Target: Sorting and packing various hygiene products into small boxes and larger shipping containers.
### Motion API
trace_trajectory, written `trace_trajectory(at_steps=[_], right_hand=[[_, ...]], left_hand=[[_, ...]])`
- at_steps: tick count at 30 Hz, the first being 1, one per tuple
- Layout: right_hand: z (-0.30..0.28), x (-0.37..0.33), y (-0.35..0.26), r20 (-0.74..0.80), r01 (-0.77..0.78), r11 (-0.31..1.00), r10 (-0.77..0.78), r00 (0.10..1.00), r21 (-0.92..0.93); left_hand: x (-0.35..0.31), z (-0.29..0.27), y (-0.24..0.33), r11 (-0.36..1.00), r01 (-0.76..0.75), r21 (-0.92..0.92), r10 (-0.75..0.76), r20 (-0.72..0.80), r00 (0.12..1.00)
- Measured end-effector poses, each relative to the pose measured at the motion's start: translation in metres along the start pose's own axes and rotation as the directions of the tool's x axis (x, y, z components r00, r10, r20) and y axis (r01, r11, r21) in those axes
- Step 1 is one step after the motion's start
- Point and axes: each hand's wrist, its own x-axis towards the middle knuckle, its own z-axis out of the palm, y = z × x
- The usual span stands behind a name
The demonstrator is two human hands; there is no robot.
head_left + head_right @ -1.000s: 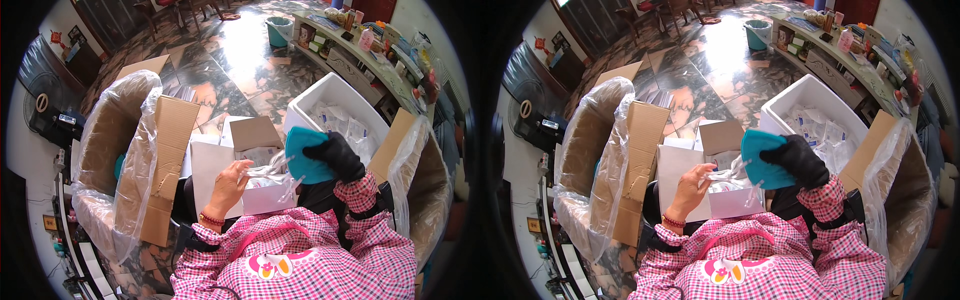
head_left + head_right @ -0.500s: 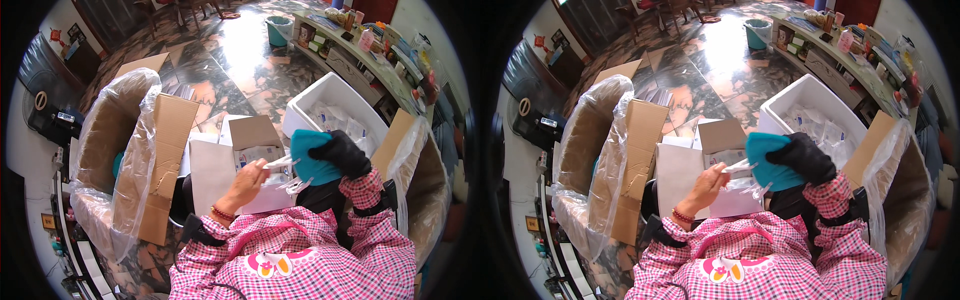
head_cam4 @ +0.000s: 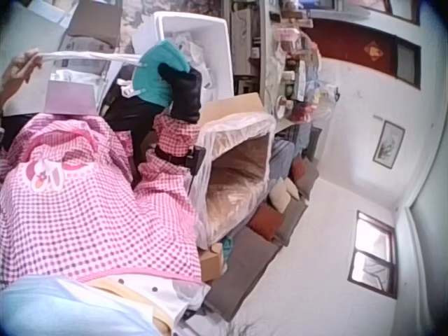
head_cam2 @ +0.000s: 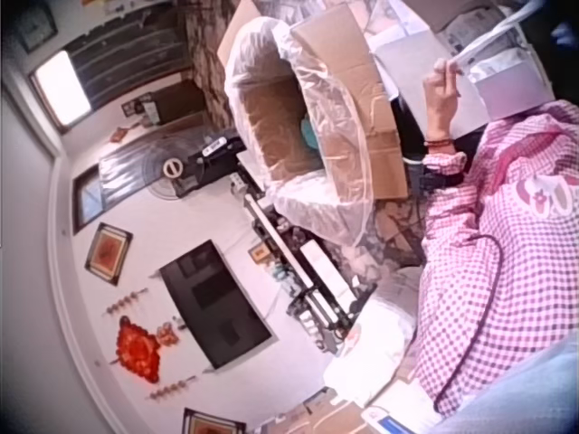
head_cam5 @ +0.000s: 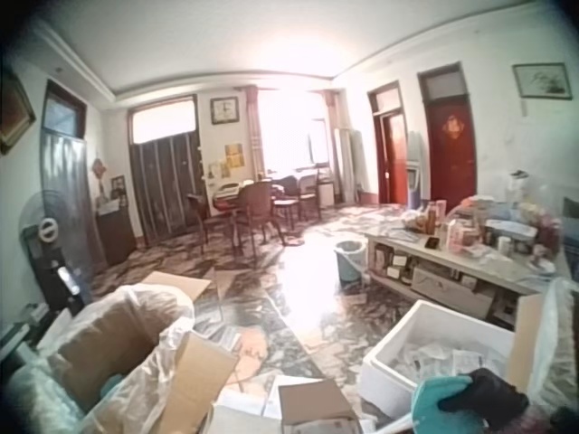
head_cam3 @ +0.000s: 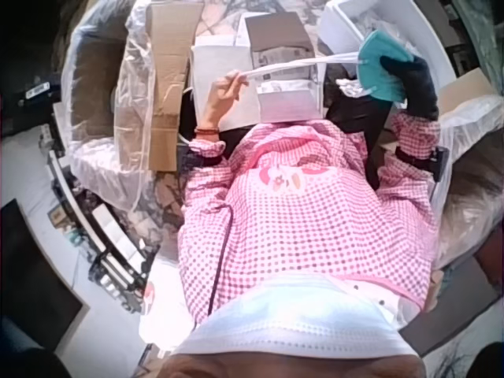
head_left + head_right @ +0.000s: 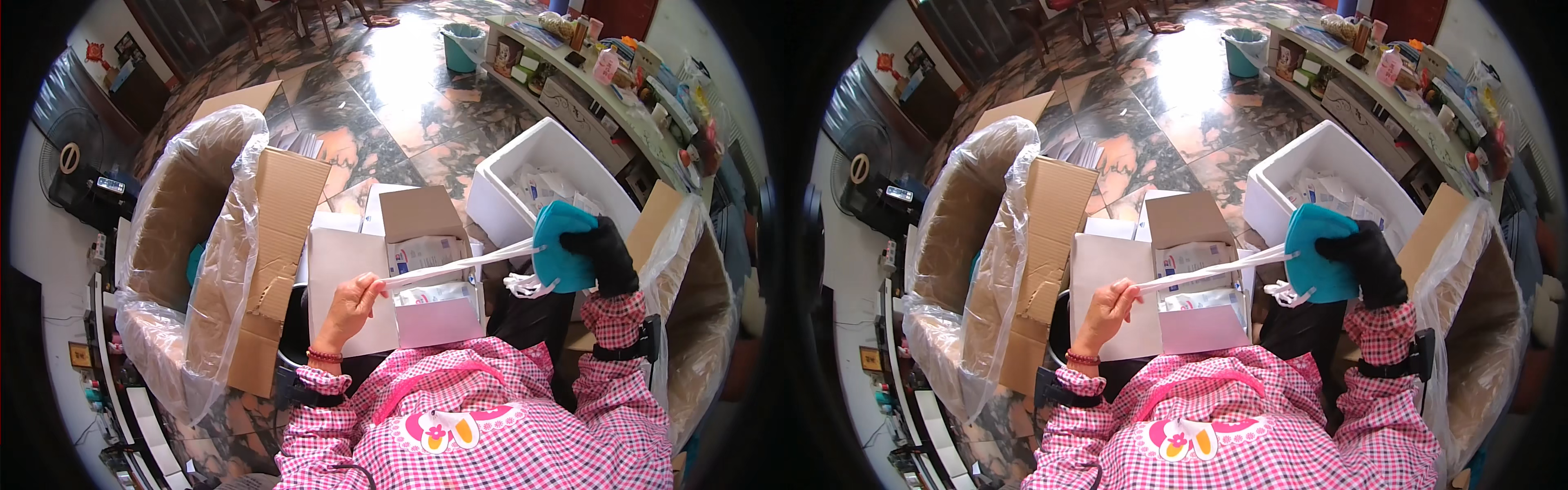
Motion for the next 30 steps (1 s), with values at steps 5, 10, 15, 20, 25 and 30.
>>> trace_trajectory(at_steps=[5,10,15,20,25,30], right_hand=[[0.025,-0.002,0.011,0.255,0.191,0.976,-0.159,0.954,-0.104],[0.051,-0.006,-0.003,0.467,0.060,0.989,-0.116,0.877,0.132],[0.090,-0.001,-0.018,0.627,0.140,0.990,-0.129,0.768,0.033],[0.124,0.006,0.022,0.747,-0.386,0.904,0.128,0.652,0.182],[0.136,0.001,0.035,0.740,-0.425,0.905,0.303,0.601,-0.026],[0.141,-0.009,0.063,0.706,-0.203,0.974,0.213,0.675,-0.099]], left_hand=[[0.002,0.036,0.012,0.813,-0.334,0.477,0.320,0.115,0.941],[0.008,0.044,0.037,0.712,-0.409,0.571,0.414,0.129,0.901],[0.005,0.051,0.073,0.595,-0.523,0.611,0.438,0.300,0.848],[0.003,0.054,0.073,0.775,-0.609,0.169,0.576,0.207,0.791],[-0.006,0.051,0.055,0.802,-0.556,0.219,0.512,0.226,0.828],[-0.010,0.047,0.043,0.657,-0.535,0.531,0.470,0.266,0.842]])
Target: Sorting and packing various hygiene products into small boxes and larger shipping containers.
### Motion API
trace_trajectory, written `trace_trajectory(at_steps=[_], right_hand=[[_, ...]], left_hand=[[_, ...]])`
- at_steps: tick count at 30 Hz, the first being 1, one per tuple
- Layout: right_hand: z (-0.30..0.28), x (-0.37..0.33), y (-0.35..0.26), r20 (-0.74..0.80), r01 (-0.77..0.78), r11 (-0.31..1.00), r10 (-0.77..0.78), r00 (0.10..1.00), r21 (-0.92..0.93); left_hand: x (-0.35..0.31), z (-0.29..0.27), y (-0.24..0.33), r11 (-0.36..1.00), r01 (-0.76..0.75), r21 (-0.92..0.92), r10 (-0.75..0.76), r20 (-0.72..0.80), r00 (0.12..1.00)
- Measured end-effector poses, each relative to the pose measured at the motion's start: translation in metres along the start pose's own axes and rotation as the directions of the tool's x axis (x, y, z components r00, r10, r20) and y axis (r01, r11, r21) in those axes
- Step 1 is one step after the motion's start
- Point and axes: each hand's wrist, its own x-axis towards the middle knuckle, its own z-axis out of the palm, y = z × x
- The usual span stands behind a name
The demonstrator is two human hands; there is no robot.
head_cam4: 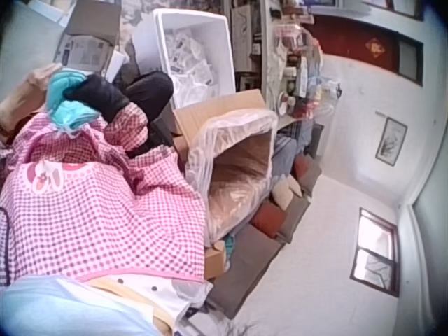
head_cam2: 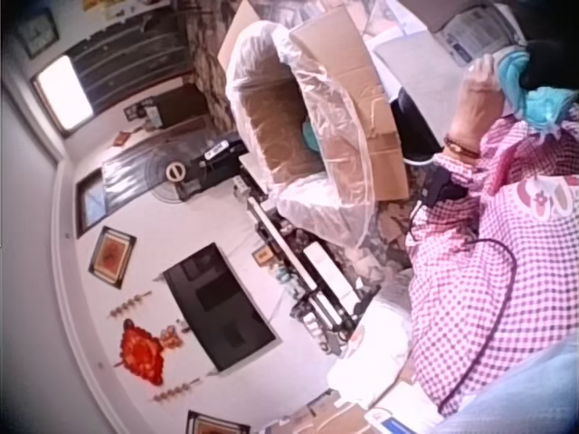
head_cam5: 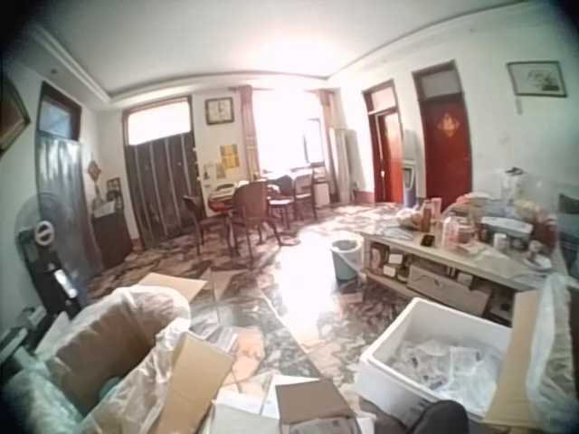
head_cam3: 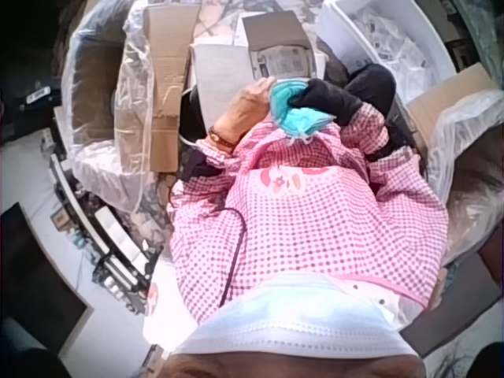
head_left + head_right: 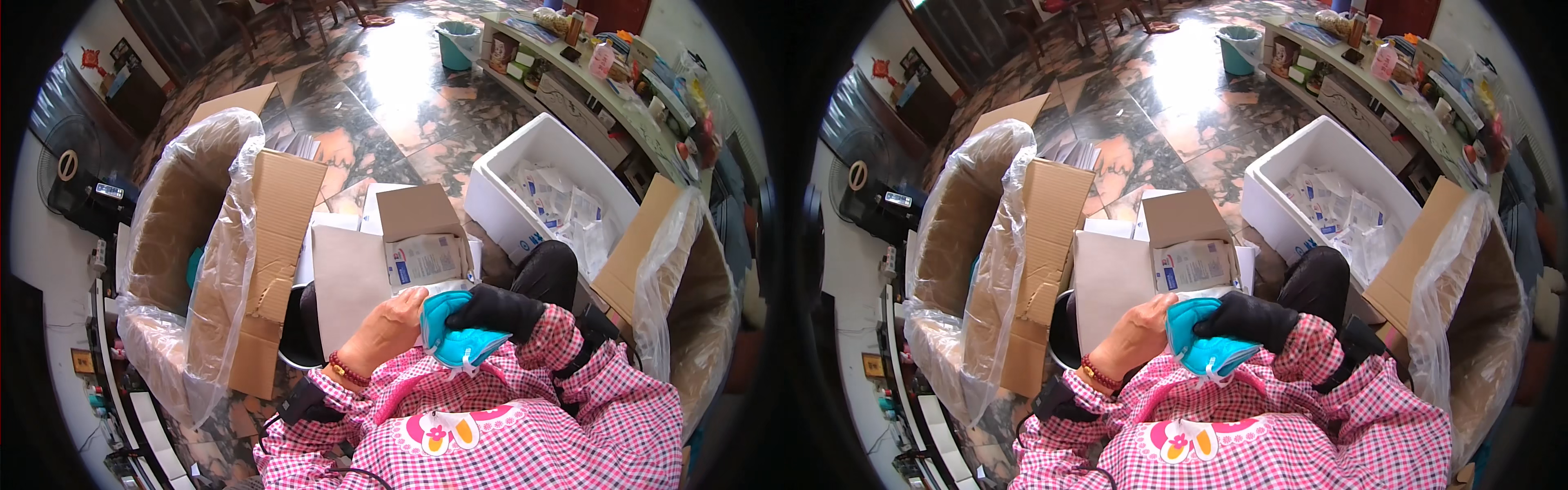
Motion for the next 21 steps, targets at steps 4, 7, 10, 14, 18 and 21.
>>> trace_trajectory(at_steps=[4,7,10,14,18,21], right_hand=[[0.018,-0.028,-0.022,-0.196,0.112,0.972,-0.071,0.978,0.208],[0.026,-0.054,-0.028,-0.279,0.192,0.977,-0.159,0.947,0.094],[0.031,-0.069,-0.029,-0.295,0.155,0.960,-0.081,0.952,0.235],[0.034,-0.084,-0.031,-0.288,0.177,0.940,-0.090,0.953,0.291],[0.029,-0.101,-0.032,-0.281,0.176,0.958,-0.109,0.954,0.226],[0.017,-0.115,-0.017,-0.263,0.391,0.815,-0.302,0.916,0.428]], left_hand=[[0.001,-0.006,0.000,0.989,-0.142,-0.034,0.136,-0.148,0.980],[-0.010,-0.018,-0.002,0.997,-0.079,-0.017,0.076,-0.108,0.991],[-0.019,-0.021,-0.011,0.982,-0.180,0.062,0.188,-0.200,0.962],[-0.029,-0.031,-0.015,0.974,-0.176,0.142,0.200,-0.174,0.964],[-0.048,-0.041,-0.032,0.957,-0.151,0.247,0.189,-0.140,0.972],[-0.058,-0.066,-0.039,0.967,-0.011,0.254,0.071,-0.229,0.971]])
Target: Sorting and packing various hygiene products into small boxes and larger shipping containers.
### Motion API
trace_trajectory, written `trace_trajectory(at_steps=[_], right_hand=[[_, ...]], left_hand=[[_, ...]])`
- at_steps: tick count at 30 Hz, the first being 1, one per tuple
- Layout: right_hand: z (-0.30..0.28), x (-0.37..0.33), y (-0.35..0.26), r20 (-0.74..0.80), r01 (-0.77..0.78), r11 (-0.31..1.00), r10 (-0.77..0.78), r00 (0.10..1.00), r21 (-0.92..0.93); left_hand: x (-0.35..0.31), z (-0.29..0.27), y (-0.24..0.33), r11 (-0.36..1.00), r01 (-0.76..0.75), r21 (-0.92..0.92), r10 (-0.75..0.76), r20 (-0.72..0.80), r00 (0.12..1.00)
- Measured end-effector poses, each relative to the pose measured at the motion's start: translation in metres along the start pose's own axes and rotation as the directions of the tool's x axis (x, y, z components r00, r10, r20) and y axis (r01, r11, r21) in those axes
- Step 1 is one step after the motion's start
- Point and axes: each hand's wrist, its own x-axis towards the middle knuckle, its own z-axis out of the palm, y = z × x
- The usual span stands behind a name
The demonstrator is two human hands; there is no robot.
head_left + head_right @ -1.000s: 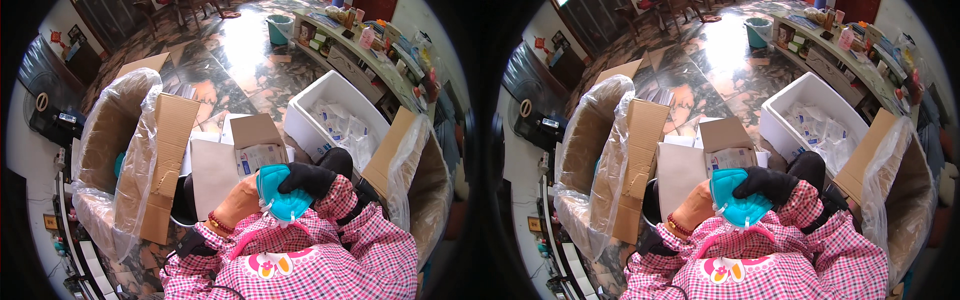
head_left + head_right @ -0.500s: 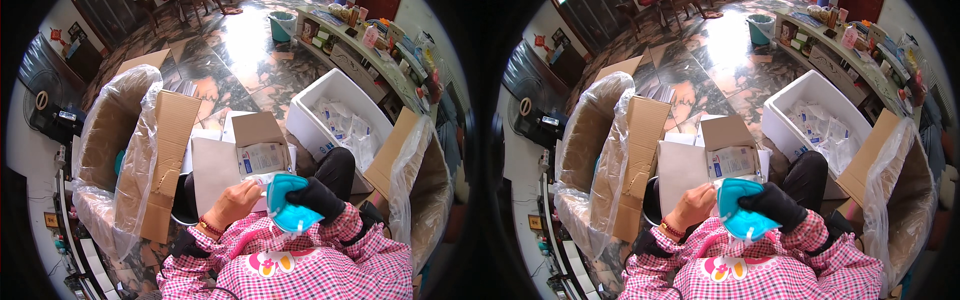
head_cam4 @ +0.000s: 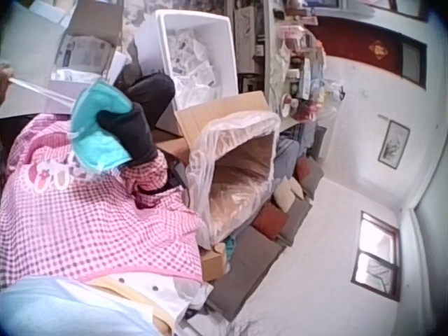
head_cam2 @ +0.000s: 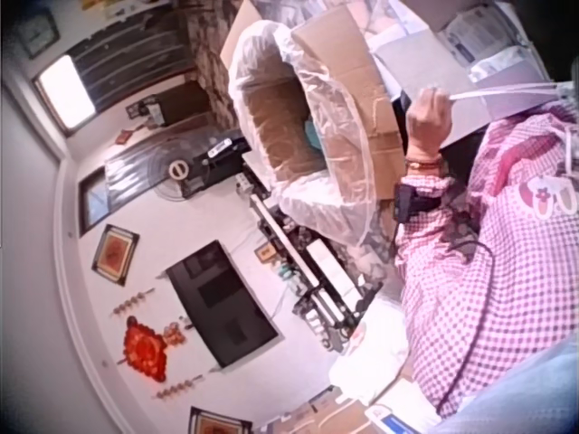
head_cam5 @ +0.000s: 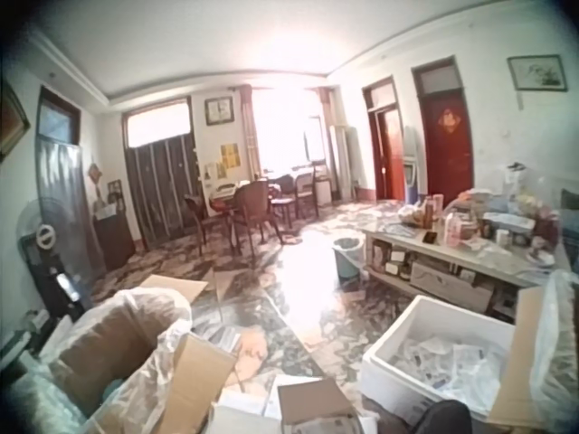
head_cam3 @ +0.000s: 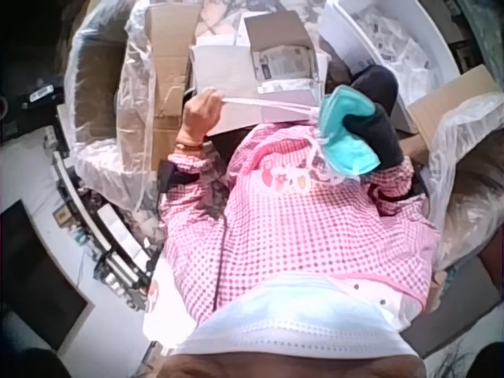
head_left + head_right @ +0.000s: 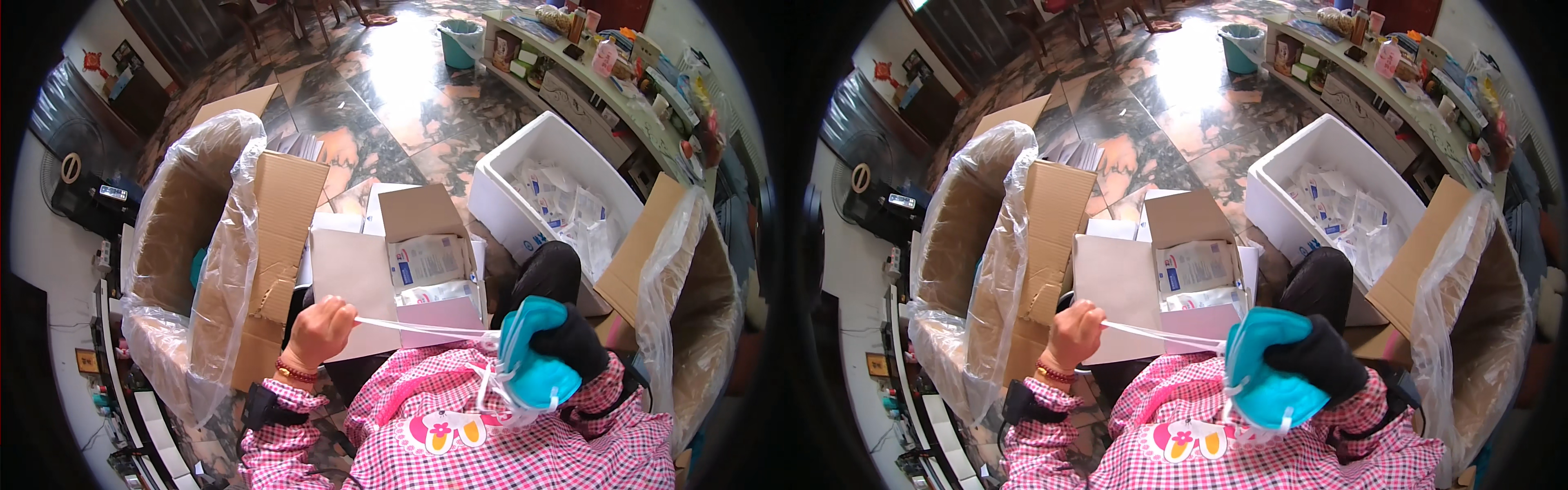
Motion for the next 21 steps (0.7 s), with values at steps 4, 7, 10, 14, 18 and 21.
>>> trace_trajectory(at_steps=[4,7,10,14,18,21], right_hand=[[-0.025,-0.007,-0.029,-0.486,0.372,0.865,-0.179,0.856,0.337],[-0.068,-0.012,-0.039,-0.568,0.450,0.883,-0.303,0.765,0.136],[-0.063,0.004,-0.014,-0.548,0.377,0.910,-0.229,0.804,0.173],[-0.044,0.028,0.009,-0.485,0.293,0.931,-0.158,0.860,0.217],[-0.031,0.047,0.011,-0.438,0.260,0.940,-0.144,0.888,0.219],[-0.039,0.050,0.018,-0.381,0.186,0.961,-0.097,0.920,0.204]], left_hand=[[-0.041,-0.025,-0.055,0.861,0.504,0.067,-0.475,-0.247,0.844],[-0.047,-0.058,-0.065,0.801,0.599,-0.013,-0.567,-0.338,0.751],[-0.053,-0.071,-0.056,0.230,0.731,-0.643,-0.911,0.122,0.394],[-0.088,-0.008,-0.039,-0.081,0.822,-0.563,-0.824,0.503,0.263],[-0.171,0.080,-0.055,0.378,0.926,-0.008,-0.909,0.185,0.373],[-0.186,0.111,-0.068,0.208,0.976,0.065,-0.971,0.136,0.198]])
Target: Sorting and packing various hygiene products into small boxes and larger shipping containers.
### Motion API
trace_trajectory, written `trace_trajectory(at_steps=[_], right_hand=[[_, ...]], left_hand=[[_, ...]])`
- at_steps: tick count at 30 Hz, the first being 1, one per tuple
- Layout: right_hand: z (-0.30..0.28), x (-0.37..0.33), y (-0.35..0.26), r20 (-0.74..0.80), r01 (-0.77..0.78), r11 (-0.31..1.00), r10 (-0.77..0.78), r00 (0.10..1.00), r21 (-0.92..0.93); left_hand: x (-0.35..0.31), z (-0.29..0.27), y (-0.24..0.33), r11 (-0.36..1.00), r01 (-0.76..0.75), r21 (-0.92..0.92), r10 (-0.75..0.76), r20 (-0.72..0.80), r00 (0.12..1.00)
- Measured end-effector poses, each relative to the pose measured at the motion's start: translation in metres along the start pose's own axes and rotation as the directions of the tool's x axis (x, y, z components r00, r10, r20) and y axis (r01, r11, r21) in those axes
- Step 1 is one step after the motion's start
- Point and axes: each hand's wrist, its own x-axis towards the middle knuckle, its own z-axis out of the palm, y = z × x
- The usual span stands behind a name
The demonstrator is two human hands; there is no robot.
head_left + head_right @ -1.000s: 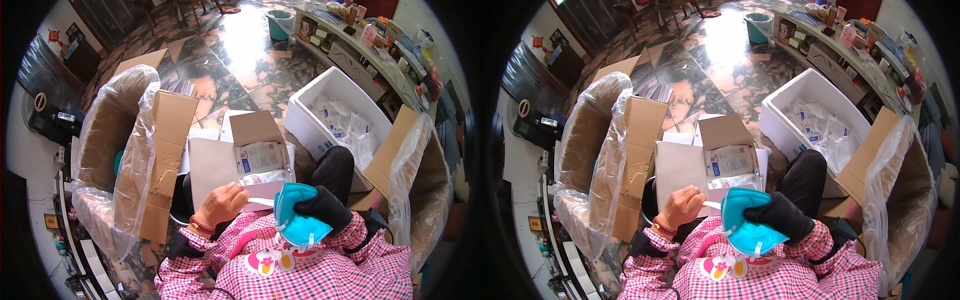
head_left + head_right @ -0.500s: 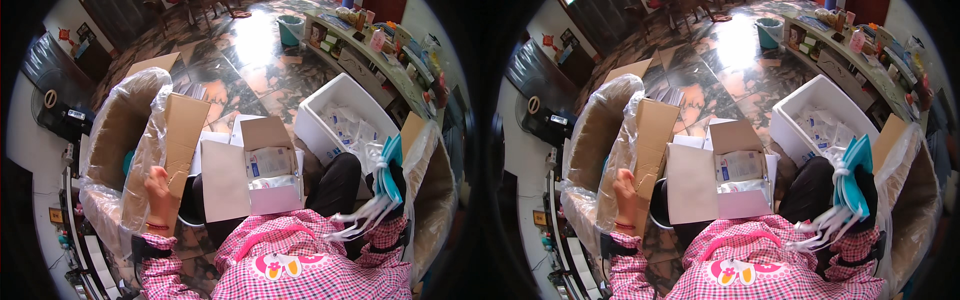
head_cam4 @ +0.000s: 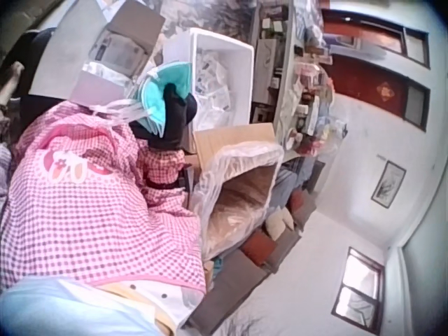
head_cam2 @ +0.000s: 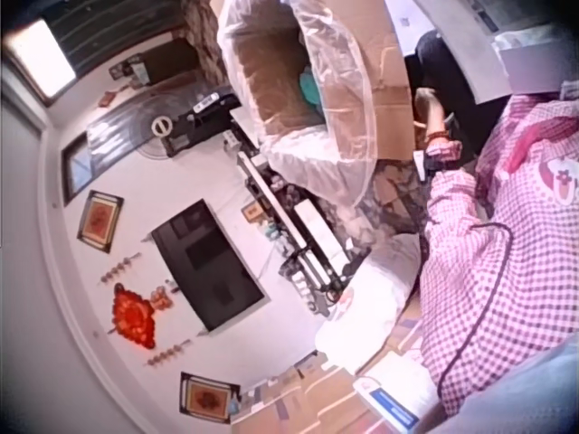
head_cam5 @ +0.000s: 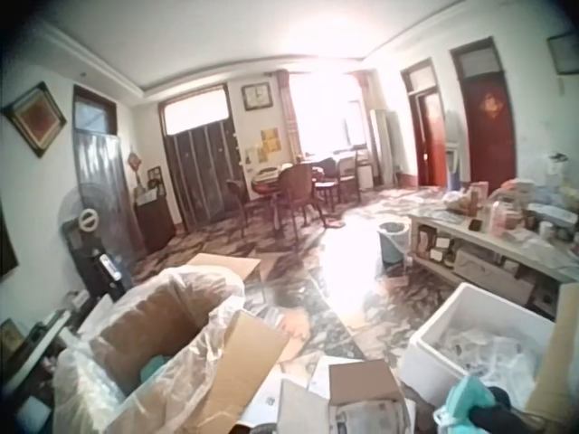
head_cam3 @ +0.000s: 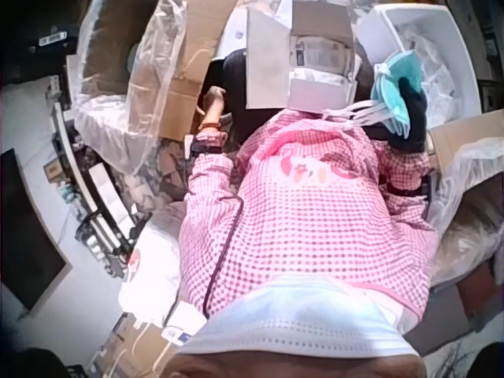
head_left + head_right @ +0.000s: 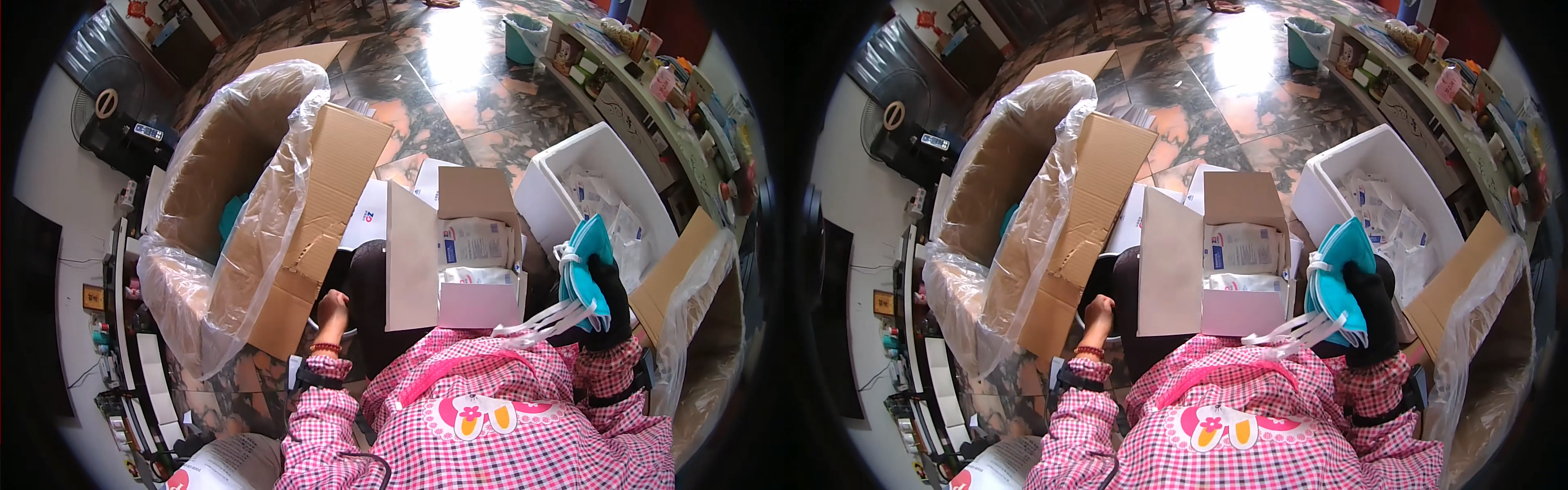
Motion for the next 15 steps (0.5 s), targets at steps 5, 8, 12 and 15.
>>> trace_trajectory(at_steps=[5,8,12,15], right_hand=[[0.007,0.011,0.004,-0.174,0.025,0.992,-0.046,0.984,-0.123],[0.022,0.022,0.007,-0.149,0.060,0.954,-0.107,0.983,-0.292],[0.004,0.030,0.005,-0.013,0.188,0.656,-0.288,0.957,-0.731],[0.033,0.033,-0.004,-0.073,0.110,0.815,-0.183,0.980,-0.568]], left_hand=[[0.015,0.008,0.015,0.994,0.072,0.079,-0.079,0.098,0.992],[0.011,0.009,-0.037,0.974,-0.129,0.189,0.154,-0.126,0.980],[-0.030,-0.069,0.073,0.937,-0.091,-0.338,0.090,-0.020,0.996],[-0.082,-0.111,0.148,0.883,-0.457,-0.104,0.363,-0.465,0.807]])
